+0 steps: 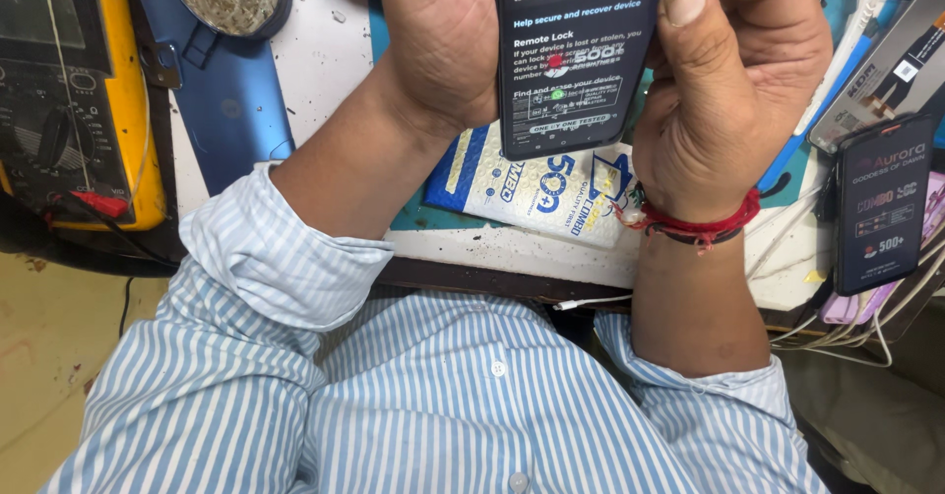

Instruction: The person reassembles a smartphone by connecting internal components, applying adhesive, and closing the casing. They then power on the device and navigate through the settings menu to verify functionality.

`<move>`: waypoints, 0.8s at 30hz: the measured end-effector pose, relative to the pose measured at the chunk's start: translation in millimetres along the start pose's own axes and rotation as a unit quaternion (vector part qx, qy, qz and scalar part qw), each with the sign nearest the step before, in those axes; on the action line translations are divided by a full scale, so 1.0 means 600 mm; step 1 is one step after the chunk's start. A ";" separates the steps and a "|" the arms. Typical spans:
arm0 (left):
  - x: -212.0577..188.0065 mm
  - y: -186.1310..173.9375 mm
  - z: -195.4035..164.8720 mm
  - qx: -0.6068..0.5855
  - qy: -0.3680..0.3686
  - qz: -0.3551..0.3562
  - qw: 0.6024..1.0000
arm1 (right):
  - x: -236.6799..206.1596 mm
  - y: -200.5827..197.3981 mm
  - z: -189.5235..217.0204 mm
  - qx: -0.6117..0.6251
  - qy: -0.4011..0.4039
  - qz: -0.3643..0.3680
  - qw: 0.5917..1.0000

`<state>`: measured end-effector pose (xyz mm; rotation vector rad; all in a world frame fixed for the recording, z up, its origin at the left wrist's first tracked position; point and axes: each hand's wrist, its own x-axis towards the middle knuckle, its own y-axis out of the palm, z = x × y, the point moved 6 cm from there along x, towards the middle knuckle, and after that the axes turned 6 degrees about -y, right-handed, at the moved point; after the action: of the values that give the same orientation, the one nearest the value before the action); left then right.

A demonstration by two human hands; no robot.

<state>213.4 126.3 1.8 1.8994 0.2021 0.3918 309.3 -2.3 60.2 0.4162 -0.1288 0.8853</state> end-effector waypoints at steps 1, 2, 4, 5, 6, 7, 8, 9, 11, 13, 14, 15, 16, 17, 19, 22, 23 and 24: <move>0.000 -0.003 0.002 0.002 -0.001 0.001 1.000 | -0.002 0.001 0.000 0.003 0.000 0.001 1.000; -0.001 -0.006 0.003 0.002 -0.002 0.002 1.000 | -0.003 0.000 0.000 0.000 0.001 0.000 1.000; -0.002 -0.013 0.005 0.003 -0.004 0.002 1.000 | -0.005 -0.003 0.000 -0.014 0.004 -0.003 1.000; -0.002 -0.016 0.006 0.002 -0.004 0.005 1.000 | -0.005 -0.003 0.000 -0.018 0.006 -0.002 1.000; -0.002 -0.019 0.006 0.004 -0.004 0.007 1.000 | -0.005 -0.004 -0.001 -0.021 0.009 -0.001 1.000; -0.003 -0.021 0.008 0.006 -0.007 0.010 1.000 | -0.005 -0.005 -0.001 -0.019 0.011 0.003 1.000; -0.004 -0.023 0.010 0.006 -0.008 0.012 1.000 | -0.006 -0.005 -0.001 -0.019 0.014 0.005 1.000; -0.004 -0.024 0.012 0.008 -0.011 0.015 1.000 | -0.006 -0.006 -0.001 -0.020 0.017 0.007 1.000; -0.004 -0.025 0.016 0.014 -0.016 0.025 0.999 | -0.007 -0.007 -0.001 -0.024 0.018 0.008 1.000; -0.004 -0.027 0.018 0.020 -0.020 0.030 0.999 | -0.008 -0.008 -0.001 -0.025 0.020 0.006 0.999; -0.004 -0.026 0.018 0.026 -0.020 0.033 0.999 | -0.007 -0.008 -0.001 -0.025 0.020 0.005 0.999; -0.004 -0.026 0.019 0.033 -0.021 0.035 0.999 | -0.007 -0.008 0.000 -0.024 0.020 0.004 1.000; -0.004 -0.026 0.018 0.035 -0.021 0.036 0.998 | -0.006 -0.007 -0.001 -0.023 0.019 0.003 1.000; -0.005 -0.025 0.018 0.036 -0.023 0.036 0.998 | -0.006 -0.005 0.000 -0.023 0.018 0.002 1.000; -0.005 -0.023 0.017 0.030 -0.024 0.032 0.999 | -0.003 -0.001 0.001 -0.024 0.014 0.002 1.000; -0.005 -0.018 0.014 0.001 -0.035 0.024 0.999 | -0.003 0.010 -0.001 -0.003 -0.011 -0.006 1.000; -0.004 -0.015 0.012 0.005 -0.036 0.027 0.999 | -0.003 0.012 0.000 0.005 -0.018 -0.011 1.000; -0.002 -0.011 0.010 0.008 -0.038 0.030 0.999 | -0.002 0.013 0.001 0.013 -0.025 -0.015 0.999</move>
<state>214.7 122.9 -6.7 1.9350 0.0992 0.3583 302.4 0.9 63.0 0.4639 -0.1569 0.8476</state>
